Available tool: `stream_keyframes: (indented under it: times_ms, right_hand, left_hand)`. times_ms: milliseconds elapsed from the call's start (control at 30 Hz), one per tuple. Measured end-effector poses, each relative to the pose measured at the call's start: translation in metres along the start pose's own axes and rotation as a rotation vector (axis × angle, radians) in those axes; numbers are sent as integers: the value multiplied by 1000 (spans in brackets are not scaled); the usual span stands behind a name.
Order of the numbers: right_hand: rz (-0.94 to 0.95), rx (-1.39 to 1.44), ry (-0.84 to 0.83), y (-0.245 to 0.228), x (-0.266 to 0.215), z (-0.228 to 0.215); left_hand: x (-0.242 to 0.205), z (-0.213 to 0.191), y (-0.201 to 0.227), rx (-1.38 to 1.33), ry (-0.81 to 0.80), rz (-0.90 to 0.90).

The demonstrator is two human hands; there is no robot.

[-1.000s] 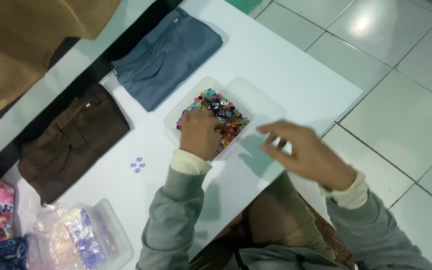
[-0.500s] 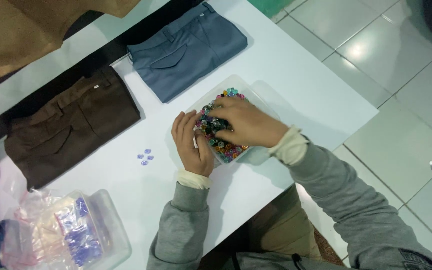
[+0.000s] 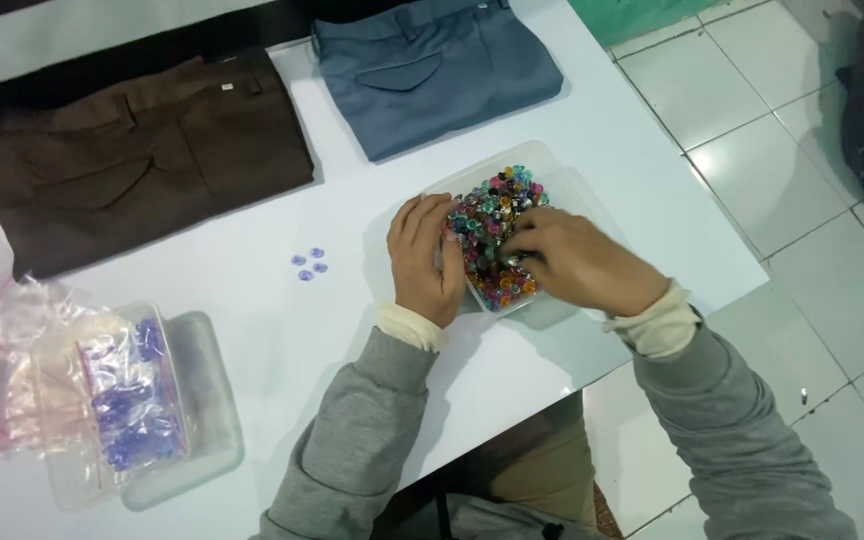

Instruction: The person picks individual colorful beads from a large container and places them into a small clear plastic bag on a white table. They handle the beads one by one and sort through the items in the container.

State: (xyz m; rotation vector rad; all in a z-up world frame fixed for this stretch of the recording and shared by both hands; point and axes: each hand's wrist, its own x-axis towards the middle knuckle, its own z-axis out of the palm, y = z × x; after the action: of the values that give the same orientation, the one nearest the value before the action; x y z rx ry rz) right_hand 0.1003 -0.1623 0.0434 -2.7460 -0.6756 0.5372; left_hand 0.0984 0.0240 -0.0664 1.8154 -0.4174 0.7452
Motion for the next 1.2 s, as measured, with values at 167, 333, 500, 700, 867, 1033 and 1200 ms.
stream_keyframes:
  times_ms: [167, 333, 500, 700, 867, 1033, 1200]
  right_hand:
    - [75, 4, 129, 6, 11, -8]
    - [141, -2, 290, 22, 45, 25]
    - [-42, -15, 157, 2, 22, 21]
    - [-28, 91, 146, 21, -24, 6]
    - [156, 117, 71, 43, -27, 27]
    - [184, 141, 18, 46, -1, 43]
    - [85, 164, 77, 53, 29, 52]
  left_hand:
    - [-2, 0, -2, 15, -12, -4]
    - [2, -5, 1, 79, -50, 21]
    - [32, -17, 22, 337, -316, 198]
    - [30, 36, -17, 614, -763, 106]
    - [24, 52, -10, 705, -929, 39]
    - [30, 59, -24, 808, -921, 95]
    - [44, 53, -16, 835, -828, 88]
